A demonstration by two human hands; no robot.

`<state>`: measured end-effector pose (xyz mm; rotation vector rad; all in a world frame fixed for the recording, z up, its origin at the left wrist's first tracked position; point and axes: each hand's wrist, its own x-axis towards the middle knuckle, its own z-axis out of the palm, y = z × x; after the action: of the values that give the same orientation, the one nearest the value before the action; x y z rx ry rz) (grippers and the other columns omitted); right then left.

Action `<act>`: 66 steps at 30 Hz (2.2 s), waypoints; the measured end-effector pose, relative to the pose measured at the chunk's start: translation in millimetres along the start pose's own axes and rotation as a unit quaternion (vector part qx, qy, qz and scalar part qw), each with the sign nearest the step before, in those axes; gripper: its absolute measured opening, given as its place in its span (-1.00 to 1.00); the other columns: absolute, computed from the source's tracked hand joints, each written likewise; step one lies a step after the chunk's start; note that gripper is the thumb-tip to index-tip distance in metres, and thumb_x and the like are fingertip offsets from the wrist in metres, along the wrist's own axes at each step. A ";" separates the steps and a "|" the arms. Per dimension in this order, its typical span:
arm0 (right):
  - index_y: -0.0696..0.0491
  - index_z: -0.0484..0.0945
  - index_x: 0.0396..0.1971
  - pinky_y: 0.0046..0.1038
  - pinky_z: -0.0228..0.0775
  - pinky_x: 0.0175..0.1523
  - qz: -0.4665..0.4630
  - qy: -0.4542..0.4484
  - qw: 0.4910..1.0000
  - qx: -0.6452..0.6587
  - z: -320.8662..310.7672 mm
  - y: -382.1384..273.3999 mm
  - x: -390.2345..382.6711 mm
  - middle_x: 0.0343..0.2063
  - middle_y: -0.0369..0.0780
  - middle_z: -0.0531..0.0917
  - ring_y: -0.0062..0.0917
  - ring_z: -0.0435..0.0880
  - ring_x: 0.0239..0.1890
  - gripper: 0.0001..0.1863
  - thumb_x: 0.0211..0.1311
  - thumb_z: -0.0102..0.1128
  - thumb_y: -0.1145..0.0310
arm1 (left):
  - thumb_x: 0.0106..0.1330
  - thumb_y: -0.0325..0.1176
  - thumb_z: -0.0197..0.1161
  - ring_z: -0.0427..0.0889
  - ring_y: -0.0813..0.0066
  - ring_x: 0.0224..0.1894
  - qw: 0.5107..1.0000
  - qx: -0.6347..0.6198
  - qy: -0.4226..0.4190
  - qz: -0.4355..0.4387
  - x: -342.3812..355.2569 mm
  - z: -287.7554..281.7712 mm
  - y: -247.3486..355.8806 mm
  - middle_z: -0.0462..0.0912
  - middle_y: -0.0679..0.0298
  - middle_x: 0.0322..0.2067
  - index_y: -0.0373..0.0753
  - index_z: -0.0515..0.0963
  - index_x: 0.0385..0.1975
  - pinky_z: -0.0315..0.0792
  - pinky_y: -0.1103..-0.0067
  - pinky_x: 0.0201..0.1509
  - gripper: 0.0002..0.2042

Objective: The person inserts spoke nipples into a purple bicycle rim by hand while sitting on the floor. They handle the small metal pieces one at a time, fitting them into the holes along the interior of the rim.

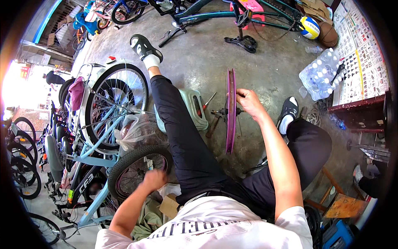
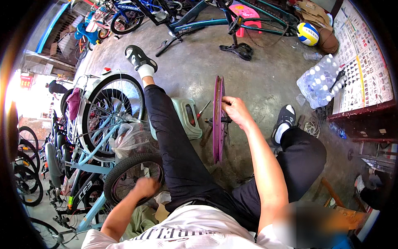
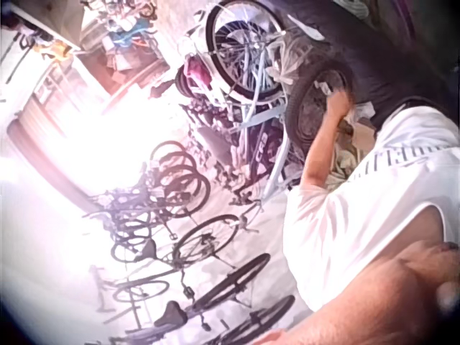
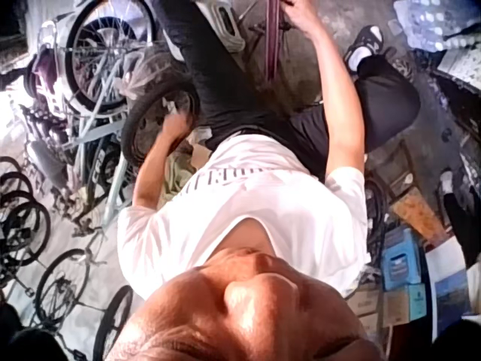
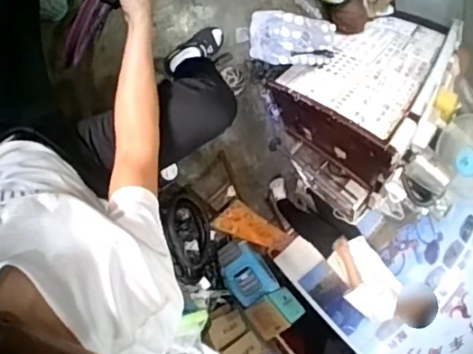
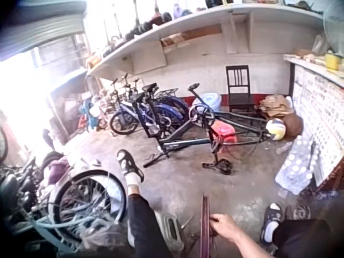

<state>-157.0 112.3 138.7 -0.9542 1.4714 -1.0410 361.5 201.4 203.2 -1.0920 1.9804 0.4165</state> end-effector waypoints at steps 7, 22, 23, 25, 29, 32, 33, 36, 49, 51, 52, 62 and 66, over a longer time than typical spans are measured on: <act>0.01 0.79 -0.02 -0.56 0.16 -0.39 0.016 0.007 0.999 0.036 5.0 -7.2 -2.7 -0.48 -0.45 0.62 -0.79 0.36 -0.51 -0.76 0.50 0.25 0.25 | 0.51 -0.22 0.27 0.75 0.38 -0.15 0.737 -0.575 0.332 0.124 150.8 -221.4 130.1 0.78 0.08 -0.21 -0.36 0.63 0.04 0.58 0.46 -0.02 -0.68; 0.21 0.73 -0.05 -0.46 0.46 -0.17 0.052 0.035 0.996 0.065 2.8 -10.6 -2.8 -0.26 -0.25 0.77 -0.56 0.65 -0.28 -0.69 0.39 0.25 0.32 | 0.62 -0.20 0.02 0.63 -0.28 -0.03 0.744 -0.453 0.488 0.057 198.0 -235.4 233.1 0.66 -0.20 -0.11 -0.40 0.59 -0.04 0.48 0.08 0.03 -0.65; 0.21 0.72 -0.05 -0.47 0.46 -0.18 0.063 0.048 0.995 0.066 2.6 -9.9 -1.9 -0.27 -0.25 0.77 -0.56 0.64 -0.29 -0.69 0.39 0.24 0.31 | 0.62 -0.19 0.01 0.63 -0.26 -0.06 0.740 -0.449 0.498 0.058 197.9 -236.2 235.3 0.66 -0.17 -0.12 -0.38 0.60 -0.04 0.49 0.07 0.01 -0.65; 0.19 0.73 -0.09 -0.50 0.40 -0.26 0.045 0.078 0.991 0.095 5.1 -7.1 0.3 -0.32 -0.28 0.73 -0.61 0.60 -0.35 -0.71 0.40 0.24 0.29 | 0.62 -0.15 0.01 0.64 -0.27 -0.11 0.719 -0.515 0.462 0.056 197.2 -237.8 236.2 0.67 -0.19 -0.24 -0.41 0.61 -0.11 0.48 0.09 -0.02 -0.61; 0.13 0.73 -0.15 -0.55 0.30 -0.36 0.059 0.108 0.974 0.193 6.3 4.3 0.9 -0.42 -0.36 0.64 -0.70 0.51 -0.45 -0.74 0.43 0.23 0.24 | 0.62 -0.09 0.00 0.63 -0.30 -0.15 0.696 -0.599 0.393 0.048 192.9 -239.7 243.0 0.66 -0.21 -0.31 -0.43 0.60 -0.18 0.46 0.09 -0.05 -0.56; 0.08 0.71 -0.18 -0.56 0.29 -0.36 0.073 0.121 0.955 0.263 15.8 2.6 -4.3 -0.46 -0.41 0.59 -0.72 0.48 -0.47 -0.71 0.48 0.22 0.15 | 0.62 -0.07 -0.02 0.60 -0.33 -0.16 0.710 -0.584 0.393 0.035 190.2 -238.1 245.6 0.64 -0.23 -0.32 -0.43 0.57 -0.23 0.43 0.07 -0.06 -0.54; 0.06 0.70 -0.19 -0.56 0.29 -0.36 0.078 0.120 0.950 0.276 18.8 0.0 -5.8 -0.47 -0.41 0.58 -0.72 0.48 -0.48 -0.70 0.49 0.22 0.11 | 0.63 -0.07 -0.02 0.60 -0.34 -0.16 0.718 -0.572 0.396 0.029 188.8 -237.9 245.7 0.63 -0.24 -0.32 -0.43 0.56 -0.25 0.43 0.07 -0.06 -0.53; 0.02 0.66 -0.22 -0.55 0.29 -0.39 0.096 0.110 0.939 0.312 22.2 -5.5 -8.1 -0.49 -0.43 0.56 -0.71 0.46 -0.50 -0.64 0.52 0.20 0.00 | 0.63 -0.07 -0.02 0.59 -0.36 -0.17 0.703 -0.574 0.417 0.040 189.3 -236.3 248.2 0.62 -0.25 -0.32 -0.43 0.54 -0.27 0.42 0.06 -0.07 -0.54; -0.05 0.63 -0.31 -0.57 0.27 -0.42 0.126 0.074 0.927 0.345 34.4 -4.7 5.2 -0.53 -0.45 0.57 -0.71 0.46 -0.54 -0.57 0.54 0.14 -0.12 | 0.64 -0.13 -0.03 0.63 -0.27 -0.20 0.701 -0.568 0.426 0.063 185.3 -237.3 236.7 0.63 -0.23 -0.33 -0.42 0.54 -0.17 0.46 0.12 -0.08 -0.59; -0.05 0.64 -0.32 -0.56 0.28 -0.42 0.123 0.078 0.923 0.357 37.9 -7.5 6.2 -0.53 -0.44 0.57 -0.71 0.46 -0.54 -0.57 0.54 0.14 -0.12 | 0.64 -0.13 -0.02 0.67 -0.22 -0.20 0.690 -0.583 0.424 0.068 185.1 -236.4 235.2 0.66 -0.20 -0.31 -0.42 0.55 -0.14 0.48 0.16 -0.06 -0.60; -0.03 0.65 -0.31 -0.56 0.28 -0.41 0.122 0.073 0.923 0.359 39.0 -7.1 7.7 -0.52 -0.43 0.59 -0.70 0.46 -0.55 -0.56 0.54 0.14 -0.12 | 0.64 -0.13 -0.02 0.67 -0.21 -0.19 0.683 -0.590 0.424 0.070 191.5 -232.0 232.8 0.67 -0.20 -0.31 -0.42 0.55 -0.13 0.48 0.17 -0.05 -0.60; 0.00 0.66 -0.26 -0.53 0.37 -0.39 0.136 0.072 0.916 0.370 39.8 -15.1 8.4 -0.49 -0.38 0.63 -0.64 0.54 -0.52 -0.51 0.52 0.14 -0.17 | 0.69 -0.16 -0.02 0.64 0.45 -0.23 0.620 -0.678 0.369 0.139 210.7 -217.3 223.7 0.69 0.23 -0.26 -0.33 0.55 0.01 0.51 0.51 -0.06 -0.66; -0.02 0.65 -0.23 -0.55 0.32 -0.37 0.140 0.081 0.914 0.371 35.5 -17.3 9.0 -0.49 -0.41 0.59 -0.67 0.51 -0.51 -0.53 0.51 0.16 -0.18 | 0.70 -0.16 -0.01 0.59 0.63 -0.24 0.555 -0.766 0.270 0.179 208.0 -217.5 223.1 0.64 0.36 -0.24 -0.28 0.49 0.13 0.52 0.60 -0.16 -0.68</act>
<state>-122.4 94.4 150.0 -0.1112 1.1395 -1.3346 10.4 81.3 151.6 -1.8780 2.0421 2.6704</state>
